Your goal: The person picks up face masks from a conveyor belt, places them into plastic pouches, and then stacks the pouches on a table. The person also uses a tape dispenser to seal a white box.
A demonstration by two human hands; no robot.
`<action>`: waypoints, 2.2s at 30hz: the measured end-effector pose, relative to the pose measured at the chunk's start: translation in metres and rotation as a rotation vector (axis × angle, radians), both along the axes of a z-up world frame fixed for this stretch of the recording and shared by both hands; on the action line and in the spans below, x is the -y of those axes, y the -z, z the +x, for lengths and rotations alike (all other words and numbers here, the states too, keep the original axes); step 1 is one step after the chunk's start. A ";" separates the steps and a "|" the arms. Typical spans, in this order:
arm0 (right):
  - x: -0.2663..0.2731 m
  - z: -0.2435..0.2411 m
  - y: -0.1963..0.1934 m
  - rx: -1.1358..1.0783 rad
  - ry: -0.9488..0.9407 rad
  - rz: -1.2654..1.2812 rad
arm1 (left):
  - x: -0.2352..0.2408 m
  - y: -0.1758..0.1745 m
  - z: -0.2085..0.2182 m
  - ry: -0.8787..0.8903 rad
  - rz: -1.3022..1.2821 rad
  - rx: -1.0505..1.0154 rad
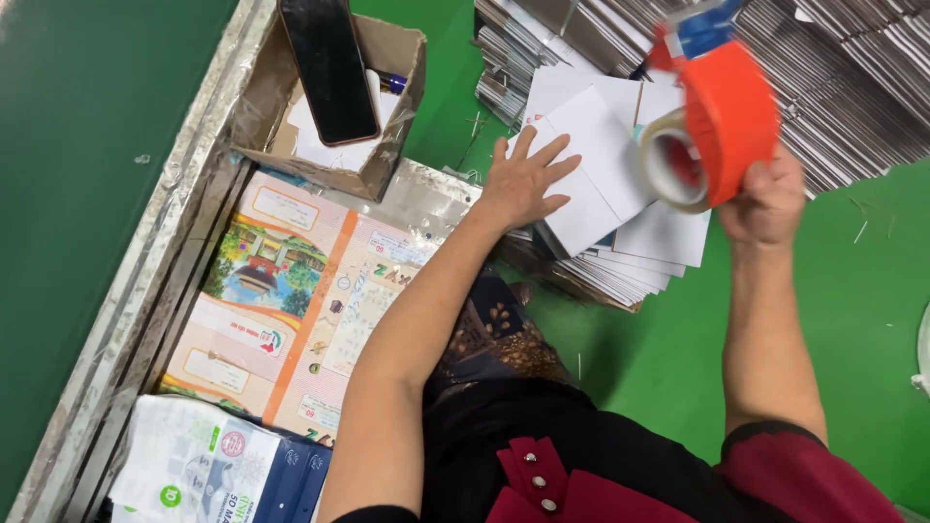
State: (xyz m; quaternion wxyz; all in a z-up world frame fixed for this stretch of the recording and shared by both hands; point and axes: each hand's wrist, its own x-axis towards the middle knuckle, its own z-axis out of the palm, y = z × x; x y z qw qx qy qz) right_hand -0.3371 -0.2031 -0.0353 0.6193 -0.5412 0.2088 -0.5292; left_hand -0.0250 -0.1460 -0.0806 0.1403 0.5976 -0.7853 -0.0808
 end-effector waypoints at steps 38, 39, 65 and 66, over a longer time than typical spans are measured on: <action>-0.005 0.039 0.063 -0.126 -0.241 -0.013 | 0.108 -0.015 0.037 -0.256 0.717 -1.690; -0.005 0.039 0.068 -0.129 -0.205 -0.044 | 0.112 -0.009 0.035 -0.257 0.626 -1.640; -0.007 0.051 -0.005 -0.673 -0.148 0.210 | 0.118 0.042 0.049 -0.388 -0.147 -0.320; -0.008 0.050 -0.003 -0.671 -0.161 0.226 | 0.104 0.029 0.036 -0.330 0.068 -0.443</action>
